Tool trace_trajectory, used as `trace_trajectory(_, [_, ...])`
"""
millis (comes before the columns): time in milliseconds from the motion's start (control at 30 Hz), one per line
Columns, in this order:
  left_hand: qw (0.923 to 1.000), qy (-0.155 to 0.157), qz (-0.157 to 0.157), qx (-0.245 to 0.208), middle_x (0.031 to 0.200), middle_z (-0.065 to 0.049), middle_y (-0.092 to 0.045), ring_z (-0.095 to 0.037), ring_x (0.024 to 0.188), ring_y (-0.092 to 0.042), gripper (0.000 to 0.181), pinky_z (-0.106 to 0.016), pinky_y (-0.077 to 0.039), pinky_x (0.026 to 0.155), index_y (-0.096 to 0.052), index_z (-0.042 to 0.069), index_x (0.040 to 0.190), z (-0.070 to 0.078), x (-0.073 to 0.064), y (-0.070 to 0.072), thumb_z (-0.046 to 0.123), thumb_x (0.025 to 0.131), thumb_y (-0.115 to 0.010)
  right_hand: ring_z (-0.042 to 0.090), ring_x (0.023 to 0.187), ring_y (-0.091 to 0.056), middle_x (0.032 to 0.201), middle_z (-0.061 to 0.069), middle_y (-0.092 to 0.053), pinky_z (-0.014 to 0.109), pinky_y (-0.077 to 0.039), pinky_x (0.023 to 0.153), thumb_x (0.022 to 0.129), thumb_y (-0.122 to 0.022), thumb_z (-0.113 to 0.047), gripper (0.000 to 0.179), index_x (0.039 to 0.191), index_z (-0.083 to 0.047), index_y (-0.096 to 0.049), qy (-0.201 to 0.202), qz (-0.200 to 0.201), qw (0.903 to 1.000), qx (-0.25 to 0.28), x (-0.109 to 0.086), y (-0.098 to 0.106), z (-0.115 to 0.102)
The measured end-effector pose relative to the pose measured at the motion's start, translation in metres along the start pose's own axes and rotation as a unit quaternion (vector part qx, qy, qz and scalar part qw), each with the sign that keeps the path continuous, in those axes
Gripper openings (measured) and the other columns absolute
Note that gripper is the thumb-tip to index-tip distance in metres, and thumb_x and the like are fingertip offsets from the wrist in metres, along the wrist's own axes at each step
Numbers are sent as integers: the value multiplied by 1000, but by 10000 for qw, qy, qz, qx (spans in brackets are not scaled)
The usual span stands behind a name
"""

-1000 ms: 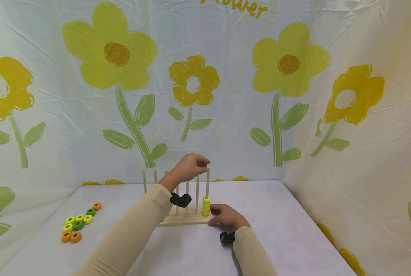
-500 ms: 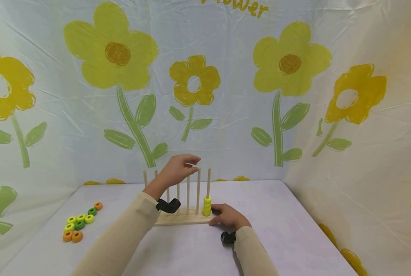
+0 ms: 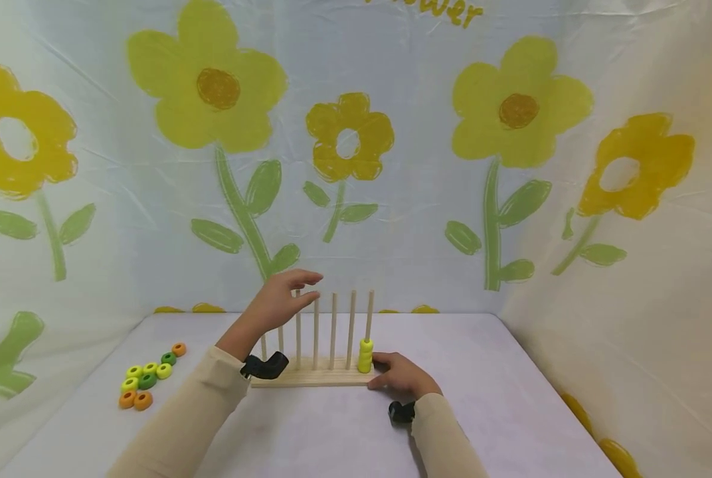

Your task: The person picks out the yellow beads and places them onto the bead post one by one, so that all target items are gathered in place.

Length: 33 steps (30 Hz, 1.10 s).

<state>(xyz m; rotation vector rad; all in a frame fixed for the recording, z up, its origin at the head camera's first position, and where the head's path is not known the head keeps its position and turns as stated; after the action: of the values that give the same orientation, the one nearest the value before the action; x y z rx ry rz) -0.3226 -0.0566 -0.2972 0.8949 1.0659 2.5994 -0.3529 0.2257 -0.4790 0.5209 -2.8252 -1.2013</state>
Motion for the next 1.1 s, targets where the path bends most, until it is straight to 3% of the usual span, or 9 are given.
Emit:
trace_trajectory(267, [9994,89,237,236,131,-6,-63,-33,119,-60,38,-49,-50,97,-62,15,131,-9,-18,23,24,94,-64,37,141,-35,148,11,-47,64,-23,113,73,-83,-30,75,140,-14,-54,-31,32,10000,38,0,0,0])
trace_trajectory(567, [9973,-27,641,360,125,-10,-66,-29,113,-62,35,-48,-51,95,-64,10,126,-33,-39,40,19,92,-67,38,141,-35,148,10,-47,65,-22,113,73,-83,-32,76,140,-14,-53,-209,71,9997,45,1,0,2])
trace_trajectory(1100, [9943,696,719,367,125,-13,-65,-30,111,-61,38,-48,-50,96,-63,8,128,-88,-80,51,24,93,-66,37,140,-36,147,10,-48,64,-23,113,73,-83,-31,75,140,-14,-54,-151,79,9999,-17,1,-1,1])
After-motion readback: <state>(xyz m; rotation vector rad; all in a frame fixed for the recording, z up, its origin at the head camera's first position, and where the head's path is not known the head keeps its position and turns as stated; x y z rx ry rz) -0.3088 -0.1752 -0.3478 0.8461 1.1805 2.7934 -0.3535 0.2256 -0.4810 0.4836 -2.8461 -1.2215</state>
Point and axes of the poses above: each hand's wrist, its own x-axis towards the middle knuckle, its own y-axis out of the back of the hand, z = x × y, the point moved 1 cm from there along x, towards the middle knuckle
